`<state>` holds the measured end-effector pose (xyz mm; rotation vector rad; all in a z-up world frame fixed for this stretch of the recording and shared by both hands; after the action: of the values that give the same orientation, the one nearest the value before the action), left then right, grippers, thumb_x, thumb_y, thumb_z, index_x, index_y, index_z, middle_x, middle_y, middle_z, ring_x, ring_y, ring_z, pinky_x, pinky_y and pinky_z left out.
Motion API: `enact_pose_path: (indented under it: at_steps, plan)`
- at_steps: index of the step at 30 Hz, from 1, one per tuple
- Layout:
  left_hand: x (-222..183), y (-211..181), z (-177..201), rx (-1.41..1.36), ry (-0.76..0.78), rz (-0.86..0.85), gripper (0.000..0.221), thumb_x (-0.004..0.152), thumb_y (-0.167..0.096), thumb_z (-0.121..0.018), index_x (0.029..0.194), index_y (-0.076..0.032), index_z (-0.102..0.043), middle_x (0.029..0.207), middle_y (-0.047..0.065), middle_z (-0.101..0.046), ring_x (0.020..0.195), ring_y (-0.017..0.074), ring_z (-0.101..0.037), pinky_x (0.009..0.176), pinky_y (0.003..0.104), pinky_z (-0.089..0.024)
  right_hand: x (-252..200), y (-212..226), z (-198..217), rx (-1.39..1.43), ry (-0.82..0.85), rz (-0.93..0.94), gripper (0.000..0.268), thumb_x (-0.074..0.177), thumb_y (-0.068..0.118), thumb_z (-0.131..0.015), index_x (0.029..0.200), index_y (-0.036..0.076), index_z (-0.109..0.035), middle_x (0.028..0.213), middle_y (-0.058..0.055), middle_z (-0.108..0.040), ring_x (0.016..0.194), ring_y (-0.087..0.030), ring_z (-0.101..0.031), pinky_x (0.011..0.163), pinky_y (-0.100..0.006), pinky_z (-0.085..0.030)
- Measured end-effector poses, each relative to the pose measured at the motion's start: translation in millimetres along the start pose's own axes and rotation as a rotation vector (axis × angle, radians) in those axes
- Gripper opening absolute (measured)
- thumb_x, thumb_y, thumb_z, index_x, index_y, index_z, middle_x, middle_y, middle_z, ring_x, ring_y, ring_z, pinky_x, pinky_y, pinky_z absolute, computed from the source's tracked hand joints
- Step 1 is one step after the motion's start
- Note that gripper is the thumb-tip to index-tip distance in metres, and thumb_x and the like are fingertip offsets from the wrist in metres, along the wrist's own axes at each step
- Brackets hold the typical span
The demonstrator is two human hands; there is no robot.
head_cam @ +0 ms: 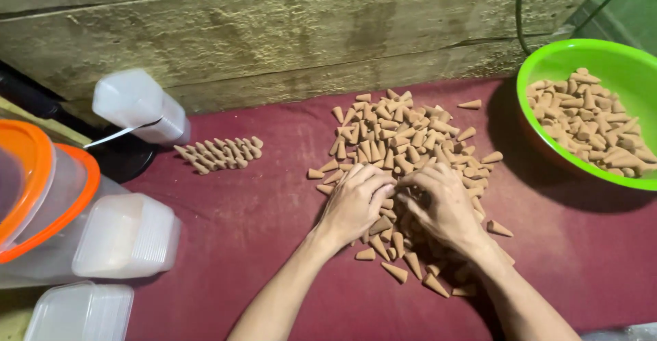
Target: Arranging incense cones from a pile into organized rows on a work surface.
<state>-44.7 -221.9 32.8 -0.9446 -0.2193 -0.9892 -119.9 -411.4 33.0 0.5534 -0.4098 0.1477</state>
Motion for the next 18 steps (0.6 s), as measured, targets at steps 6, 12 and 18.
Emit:
enact_pose_path:
  at_steps: [6, 12, 18]
  plan:
    - [16.1, 12.0, -27.0, 0.115, 0.047, 0.035, 0.015, 0.099, -0.019, -0.063, 0.101, -0.009, -0.074, 0.094, 0.009, -0.065, 0.095, 0.0296, -0.064, 0.084, 0.040, -0.054, -11.8, -9.3, -5.9, -0.124, -0.013, -0.059, 0.022, 0.078, 0.034, -0.078, 0.096, 0.023, -0.074, 0.098, 0.002, -0.073, 0.099, -0.024, -0.064, 0.084, -0.040, -0.047]
    - [19.8, -0.6, -5.7, 0.127, 0.209, 0.243, 0.023, 0.086, -0.028, -0.069, 0.101, -0.012, -0.076, 0.102, 0.007, -0.058, 0.097, 0.0273, -0.057, 0.084, 0.040, -0.051, -16.7, -3.9, -16.9, -0.197, 0.075, -0.180, 0.023, 0.081, 0.044, -0.073, 0.096, 0.026, -0.070, 0.098, 0.003, -0.067, 0.106, -0.024, -0.060, 0.091, -0.042, -0.046]
    - [14.4, 3.3, -7.2, 0.155, 0.221, 0.190, 0.027, 0.083, -0.025, -0.068, 0.104, -0.011, -0.078, 0.104, 0.009, -0.056, 0.098, 0.0297, -0.056, 0.086, 0.042, -0.052, -8.4, 21.5, -10.4, -0.424, 0.136, -0.187, 0.034, 0.080, 0.047, -0.070, 0.108, 0.029, -0.071, 0.101, -0.001, -0.062, 0.106, -0.028, -0.057, 0.096, -0.048, -0.043]
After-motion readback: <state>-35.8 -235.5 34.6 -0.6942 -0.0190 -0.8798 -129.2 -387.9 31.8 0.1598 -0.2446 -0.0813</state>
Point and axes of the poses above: each hand's wrist, its own x-axis towards the middle knuckle, its own z-axis out of the back of the hand, y = z × x, the point moved 1 cm from there along x, towards the middle knuckle
